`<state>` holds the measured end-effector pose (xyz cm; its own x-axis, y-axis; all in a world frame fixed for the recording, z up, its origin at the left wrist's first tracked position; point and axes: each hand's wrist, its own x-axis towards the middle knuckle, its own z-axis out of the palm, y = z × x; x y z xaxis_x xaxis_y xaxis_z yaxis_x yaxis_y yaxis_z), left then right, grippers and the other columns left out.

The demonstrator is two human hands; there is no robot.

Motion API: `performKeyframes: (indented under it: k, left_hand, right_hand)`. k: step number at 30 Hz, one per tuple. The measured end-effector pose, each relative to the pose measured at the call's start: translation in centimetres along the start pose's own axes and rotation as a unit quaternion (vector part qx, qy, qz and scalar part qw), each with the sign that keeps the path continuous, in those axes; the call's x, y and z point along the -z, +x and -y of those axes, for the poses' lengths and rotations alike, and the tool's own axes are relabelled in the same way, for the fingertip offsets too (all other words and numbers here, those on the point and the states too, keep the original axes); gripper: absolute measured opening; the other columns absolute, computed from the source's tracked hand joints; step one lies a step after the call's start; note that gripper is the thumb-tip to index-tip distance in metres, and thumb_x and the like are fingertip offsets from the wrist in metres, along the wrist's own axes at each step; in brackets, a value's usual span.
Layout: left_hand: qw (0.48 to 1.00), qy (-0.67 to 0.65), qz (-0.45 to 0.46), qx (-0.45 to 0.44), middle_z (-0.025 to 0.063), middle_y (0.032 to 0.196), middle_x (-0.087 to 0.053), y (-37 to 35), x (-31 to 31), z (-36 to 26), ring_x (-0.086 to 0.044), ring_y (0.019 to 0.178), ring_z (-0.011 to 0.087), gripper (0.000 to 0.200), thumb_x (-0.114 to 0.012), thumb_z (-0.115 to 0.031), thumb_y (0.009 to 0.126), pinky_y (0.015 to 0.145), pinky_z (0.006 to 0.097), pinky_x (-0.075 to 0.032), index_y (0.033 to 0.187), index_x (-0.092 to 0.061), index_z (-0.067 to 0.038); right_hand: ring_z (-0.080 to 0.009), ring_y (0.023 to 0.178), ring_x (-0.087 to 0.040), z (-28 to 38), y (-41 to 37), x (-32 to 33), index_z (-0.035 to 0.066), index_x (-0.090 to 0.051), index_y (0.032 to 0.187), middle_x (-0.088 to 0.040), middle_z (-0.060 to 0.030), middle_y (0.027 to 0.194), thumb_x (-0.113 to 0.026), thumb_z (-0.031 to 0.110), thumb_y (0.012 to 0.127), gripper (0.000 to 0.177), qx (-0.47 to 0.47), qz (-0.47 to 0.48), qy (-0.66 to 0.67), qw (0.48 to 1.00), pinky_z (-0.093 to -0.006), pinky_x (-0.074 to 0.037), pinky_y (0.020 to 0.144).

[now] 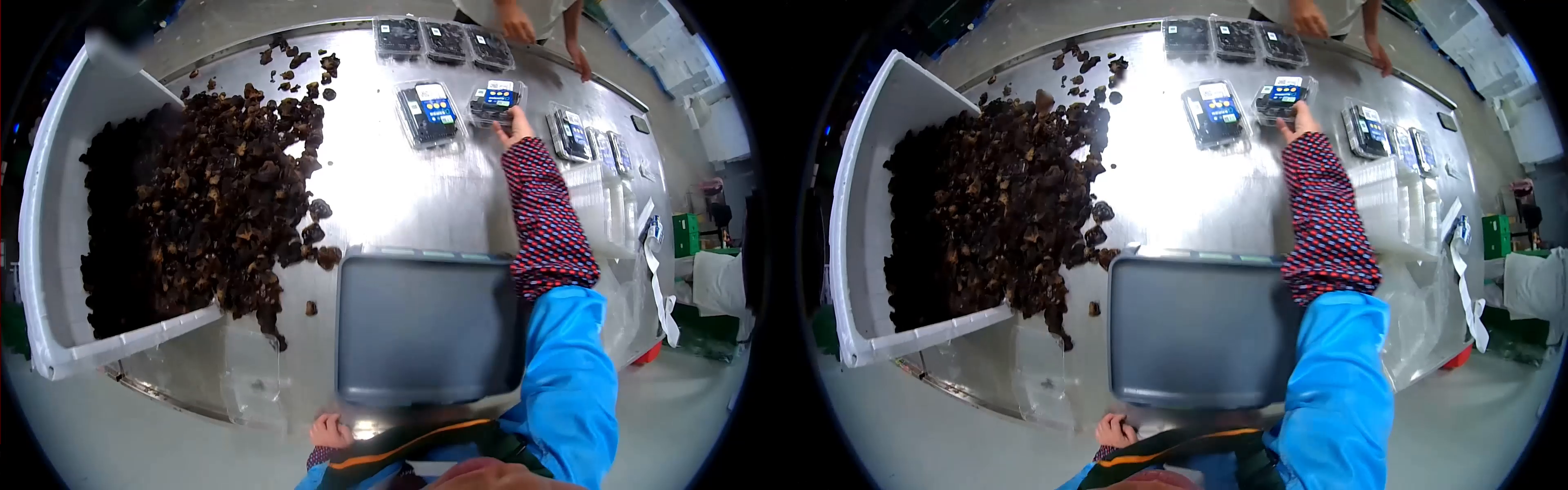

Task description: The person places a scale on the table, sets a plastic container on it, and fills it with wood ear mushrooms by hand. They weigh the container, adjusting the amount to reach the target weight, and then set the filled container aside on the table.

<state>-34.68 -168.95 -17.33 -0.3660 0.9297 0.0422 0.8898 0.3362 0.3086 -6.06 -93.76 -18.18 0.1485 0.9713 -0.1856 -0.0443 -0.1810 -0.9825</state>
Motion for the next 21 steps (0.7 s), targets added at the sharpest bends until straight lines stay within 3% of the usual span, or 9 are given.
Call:
performKeyframes:
  k: [1,2,4,7,10,12,16,18,21]
  left_hand:
    - [1.0,-0.005,-0.002,-0.002,0.01,0.089,-0.054,-0.1,0.0,0.1,-0.053,0.076,0.0291,0.026,-0.053,-0.011,0.06,0.063,0.041,-0.041,0.086,-0.059,-0.011]
    - [1.0,-0.011,-0.003,-0.004,0.0102,0.09,-0.054,-0.1,0.0,0.1,-0.053,0.078,0.0291,0.026,-0.053,-0.011,0.061,0.063,0.041,-0.041,0.087,-0.059,-0.011]
    - [1.0,-0.017,-0.007,-0.018,0.0109,0.093,-0.054,0.3,0.7,-0.3,-0.054,0.081,0.0295,0.027,-0.053,-0.012,0.062,0.066,0.0408,-0.041,0.088,-0.059,-0.011]
    - [0.999,-0.034,-0.012,-0.029,0.0124,0.093,-0.055,0.1,0.8,-0.4,-0.054,0.082,0.0301,0.027,-0.052,-0.011,0.065,0.07,0.0406,-0.041,0.091,-0.059,-0.01]
    - [0.998,-0.045,-0.028,-0.038,0.0125,0.095,-0.056,0.1,1.3,-0.8,-0.054,0.081,0.0299,0.024,-0.052,-0.01,0.068,0.071,0.0403,-0.041,0.091,-0.059,-0.01]
    - [0.997,-0.051,-0.047,-0.034,0.011,0.092,-0.057,0.2,1.7,-1.2,-0.055,0.08,0.0285,0.022,-0.05,-0.01,0.069,0.07,0.0386,-0.041,0.09,-0.059,-0.009]
    - [0.996,-0.058,-0.061,-0.034,0.0088,0.095,-0.057,-0.4,1.6,-0.9,-0.055,0.086,0.0267,0.022,-0.052,-0.008,0.07,0.073,0.038,-0.041,0.091,-0.058,-0.009]
    - [0.995,-0.072,-0.062,-0.028,0.0085,0.094,-0.057,-0.4,1.8,-1.1,-0.055,0.087,0.0271,0.02,-0.051,-0.006,0.07,0.074,0.038,-0.042,0.089,-0.058,-0.008]
    - [0.992,-0.09,-0.073,-0.052,0.0079,0.094,-0.058,-0.6,1.6,-0.8,-0.056,0.086,0.0259,0.022,-0.051,-0.005,0.07,0.073,0.037,-0.042,0.09,-0.058,-0.009]
  right_hand:
    - [-0.02,0.08,-0.054,1.6,-1.8,1.2,0.003,-0.052,0.097,-0.052,-0.0057,0.086,-0.056,0.019,0.08,0.023,0.005,0.005,-0.034,0.999,-0.0311,-0.05,0.072]
    - [-0.0187,0.074,-0.056,8.1,-8.5,0.7,0.003,-0.053,0.094,-0.052,-0.0031,0.078,-0.055,0.017,0.08,0.02,-0.156,-0.049,0.108,0.981,-0.0304,-0.051,0.071]
    - [-0.0176,0.078,-0.058,10.1,-15.8,5.7,0.006,-0.054,0.09,-0.055,-0.0036,0.08,-0.055,0.017,0.08,0.015,-0.125,0.094,0.104,0.982,-0.0301,-0.05,0.07]
    - [-0.0184,0.084,-0.058,14.0,-30.1,8.7,0.006,-0.055,0.088,-0.06,-0.0057,0.088,-0.056,0.018,0.081,0.014,-0.228,0.141,0.14,0.953,-0.0354,-0.049,0.077]
    - [-0.0188,0.088,-0.057,12.0,-40.4,9.0,0.006,-0.056,0.09,-0.061,-0.0073,0.093,-0.056,0.018,0.082,0.014,-0.307,0.138,0.157,0.928,-0.0369,-0.048,0.08]
    - [-0.0216,0.091,-0.057,9.4,-44.3,9.4,0.005,-0.053,0.099,-0.06,-0.0086,0.096,-0.058,0.017,0.083,0.021,-0.332,0.193,0.141,0.912,-0.0349,-0.05,0.078]
    - [-0.0151,0.102,-0.047,9.7,-51.3,10.8,0.003,-0.044,0.12,-0.048,-0.0086,0.115,-0.061,0.024,0.083,0.046,-0.109,-0.004,-0.104,0.989,-0.0292,-0.046,0.075]
    - [-0.0122,0.089,-0.05,9.3,-53.3,13.5,0.004,-0.048,0.115,-0.051,-0.0055,0.106,-0.061,0.021,0.084,0.038,-0.075,-0.105,-0.024,0.991,-0.0281,-0.045,0.07]
    - [-0.0096,0.073,-0.05,9.8,-55.2,15.5,0.006,-0.051,0.104,-0.054,-0.0013,0.09,-0.059,0.015,0.084,0.023,-0.027,-0.164,0.027,0.986,-0.026,-0.043,0.064]
